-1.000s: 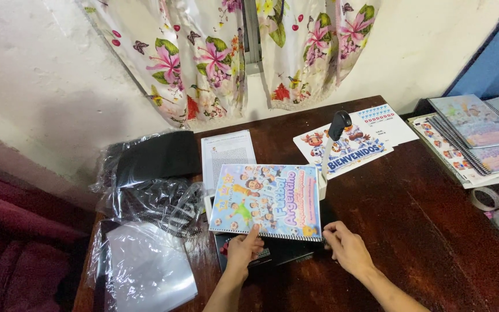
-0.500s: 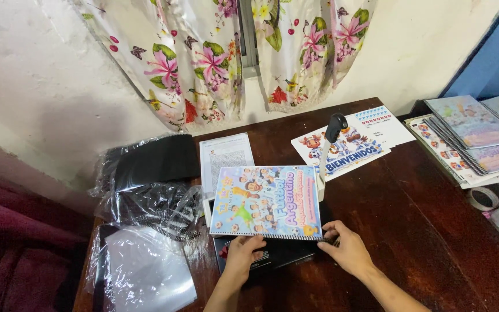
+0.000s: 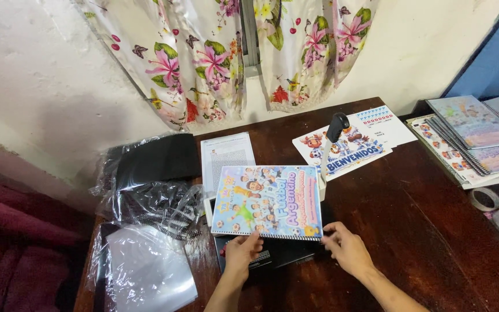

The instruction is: Manually binding a printed notebook using a spiral binder and plastic protective covers.

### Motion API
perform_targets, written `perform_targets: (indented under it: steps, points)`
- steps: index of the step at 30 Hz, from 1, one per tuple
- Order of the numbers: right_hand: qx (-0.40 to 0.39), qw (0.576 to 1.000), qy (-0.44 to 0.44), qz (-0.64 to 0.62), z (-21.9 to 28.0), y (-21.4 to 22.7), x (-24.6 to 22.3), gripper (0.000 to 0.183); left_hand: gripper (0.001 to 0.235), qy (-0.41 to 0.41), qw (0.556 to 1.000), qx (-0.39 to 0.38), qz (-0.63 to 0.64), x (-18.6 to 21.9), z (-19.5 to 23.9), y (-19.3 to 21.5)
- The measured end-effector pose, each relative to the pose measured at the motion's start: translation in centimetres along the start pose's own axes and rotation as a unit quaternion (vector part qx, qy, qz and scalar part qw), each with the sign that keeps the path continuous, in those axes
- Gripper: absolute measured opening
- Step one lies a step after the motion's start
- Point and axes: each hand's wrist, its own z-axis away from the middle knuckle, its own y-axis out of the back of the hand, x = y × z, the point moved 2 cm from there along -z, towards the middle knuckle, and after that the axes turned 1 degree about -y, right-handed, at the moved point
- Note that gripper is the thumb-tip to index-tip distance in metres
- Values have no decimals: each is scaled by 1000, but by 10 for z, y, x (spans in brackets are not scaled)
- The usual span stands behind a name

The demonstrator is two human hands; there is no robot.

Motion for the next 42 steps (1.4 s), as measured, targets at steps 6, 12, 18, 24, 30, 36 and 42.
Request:
perform_targets:
  steps: [6,12,18,24,30,36,42]
  points:
    - [10,1000,19,23,-8,-3,16,35,31,57,994,65,-62,46,39,-28]
    - [-6,1000,-13,2,0,2,1,32,45,2,999,19,-32,1,-2,5]
    - [17,999,49,16,-13,-7,25,34,35,70,991,70,-89,42,34,-22]
    - [13,1000,-17,-16,-3,5,-10,35,41,14,999,22,-42,17,9,-6]
    - [26,998,52,-23,-27,-1,14,25,42,91,989,76,-92,44,18,-16]
    - [20,999,14,-44,-19,4,0,26,38,38,998,33,30,-3,-28,17]
    - [17,994,45,-97,-62,-8,47,31,28,26,997,70,14,3,-23,-5]
